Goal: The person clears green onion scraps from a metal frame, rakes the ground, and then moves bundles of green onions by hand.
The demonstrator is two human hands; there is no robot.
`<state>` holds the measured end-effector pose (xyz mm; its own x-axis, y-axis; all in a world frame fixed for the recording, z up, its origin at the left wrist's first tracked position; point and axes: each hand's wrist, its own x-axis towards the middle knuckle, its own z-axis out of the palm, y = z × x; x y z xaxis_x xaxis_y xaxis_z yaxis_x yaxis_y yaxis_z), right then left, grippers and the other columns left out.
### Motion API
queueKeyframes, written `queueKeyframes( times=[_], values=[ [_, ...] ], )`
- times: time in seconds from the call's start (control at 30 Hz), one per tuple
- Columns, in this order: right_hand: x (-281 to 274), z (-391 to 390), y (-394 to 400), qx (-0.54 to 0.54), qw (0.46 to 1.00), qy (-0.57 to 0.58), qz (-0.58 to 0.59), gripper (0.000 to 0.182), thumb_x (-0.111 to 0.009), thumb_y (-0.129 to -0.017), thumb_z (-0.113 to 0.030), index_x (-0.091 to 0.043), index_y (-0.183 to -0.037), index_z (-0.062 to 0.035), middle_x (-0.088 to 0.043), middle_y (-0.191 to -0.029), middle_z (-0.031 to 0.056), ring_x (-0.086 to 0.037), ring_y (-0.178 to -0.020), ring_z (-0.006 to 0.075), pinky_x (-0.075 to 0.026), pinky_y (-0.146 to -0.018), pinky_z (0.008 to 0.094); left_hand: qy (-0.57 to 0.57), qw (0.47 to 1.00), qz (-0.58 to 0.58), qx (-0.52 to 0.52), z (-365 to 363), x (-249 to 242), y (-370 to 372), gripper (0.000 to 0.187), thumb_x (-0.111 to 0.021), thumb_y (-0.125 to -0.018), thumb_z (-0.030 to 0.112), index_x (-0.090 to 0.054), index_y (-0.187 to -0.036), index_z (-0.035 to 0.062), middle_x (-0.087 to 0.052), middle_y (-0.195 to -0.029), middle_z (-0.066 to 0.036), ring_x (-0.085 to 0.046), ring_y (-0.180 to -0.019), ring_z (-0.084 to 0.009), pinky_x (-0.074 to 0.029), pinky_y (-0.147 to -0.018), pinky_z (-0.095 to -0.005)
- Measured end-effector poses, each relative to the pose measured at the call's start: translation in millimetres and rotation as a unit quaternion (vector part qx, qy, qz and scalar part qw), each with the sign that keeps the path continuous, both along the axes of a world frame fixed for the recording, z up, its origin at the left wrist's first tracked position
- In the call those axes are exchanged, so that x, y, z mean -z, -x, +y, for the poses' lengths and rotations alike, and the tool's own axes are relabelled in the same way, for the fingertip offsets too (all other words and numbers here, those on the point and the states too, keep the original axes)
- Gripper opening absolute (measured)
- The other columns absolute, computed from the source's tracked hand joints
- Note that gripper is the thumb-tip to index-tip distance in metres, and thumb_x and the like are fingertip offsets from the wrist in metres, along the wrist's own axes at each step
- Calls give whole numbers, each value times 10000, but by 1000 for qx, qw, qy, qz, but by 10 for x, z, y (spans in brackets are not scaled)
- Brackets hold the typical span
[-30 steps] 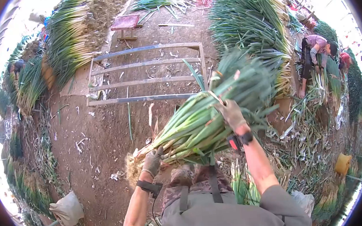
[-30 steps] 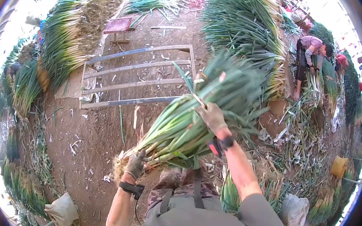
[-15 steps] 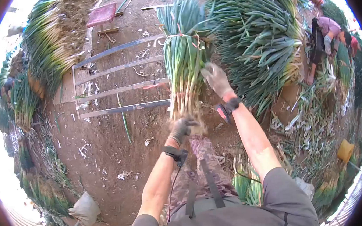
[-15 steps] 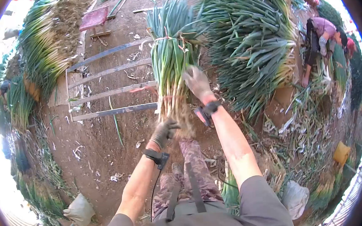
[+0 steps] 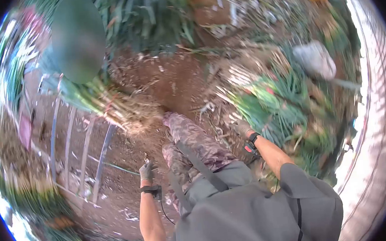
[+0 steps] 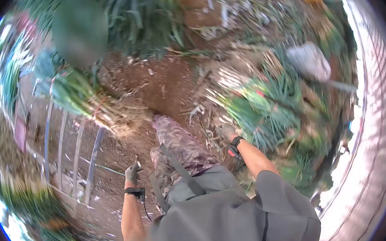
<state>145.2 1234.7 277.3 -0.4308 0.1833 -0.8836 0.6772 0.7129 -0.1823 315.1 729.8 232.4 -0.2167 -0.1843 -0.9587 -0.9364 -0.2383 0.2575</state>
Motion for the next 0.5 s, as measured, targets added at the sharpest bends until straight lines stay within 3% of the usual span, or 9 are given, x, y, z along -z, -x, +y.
queueKeyframes(
  times=[0.03,0.07,0.17,0.33,0.47,0.5],
  values=[
    [-186,72,-172,159,987,26,-7,269,-637,-882,-288,-678,-908,-24,-659,-679,101,-649,-591,208,-502,-533,357,10,999,-1,52,-49,-7,-24,369,-627,-885,387,-682,-903,23,-709,-750,-81,-423,-432,-89,-329,-400,-264],
    [-83,364,-477,128,991,-11,-41,373,-627,-845,-376,-694,-987,-37,-686,-860,218,-662,-750,350,-505,-707,436,19,995,5,101,-51,31,2,370,-632,-880,383,-682,-896,17,-709,-744,-84,-422,-431,-89,-324,-398,-267],
    [62,956,-1590,155,983,-77,59,405,-630,-844,-387,-690,-961,-4,-682,-905,237,-668,-820,357,-504,-750,439,1,995,22,102,-11,275,-76,348,-642,-878,355,-673,-863,8,-712,-731,-88,-423,-434,-88,-307,-398,-282],
    [403,1776,-2473,249,955,-143,70,420,-630,-847,-379,-671,-1011,5,-679,-919,241,-671,-893,351,-502,-777,445,1,970,35,241,716,-24,703,305,-661,-885,307,-676,-959,12,-725,-848,-71,-442,-481,-74,-341,-435,-254],
    [293,2537,-2432,372,906,-146,143,400,-656,-851,-341,-634,-1066,-5,-670,-921,244,-684,-835,322,-513,-748,413,-56,919,109,374,1710,187,1426,283,-656,-893,264,-683,-1052,31,-701,-832,-18,-442,-505,-67,-345,-453,-245],
    [135,2703,-2218,353,911,-153,148,374,-650,-876,-361,-635,-1039,-25,-677,-932,175,-682,-731,285,-526,-685,384,-56,905,128,401,2032,220,1620,274,-657,-892,254,-685,-1051,32,-695,-828,-12,-444,-512,-65,-345,-458,-243]
  ],
)
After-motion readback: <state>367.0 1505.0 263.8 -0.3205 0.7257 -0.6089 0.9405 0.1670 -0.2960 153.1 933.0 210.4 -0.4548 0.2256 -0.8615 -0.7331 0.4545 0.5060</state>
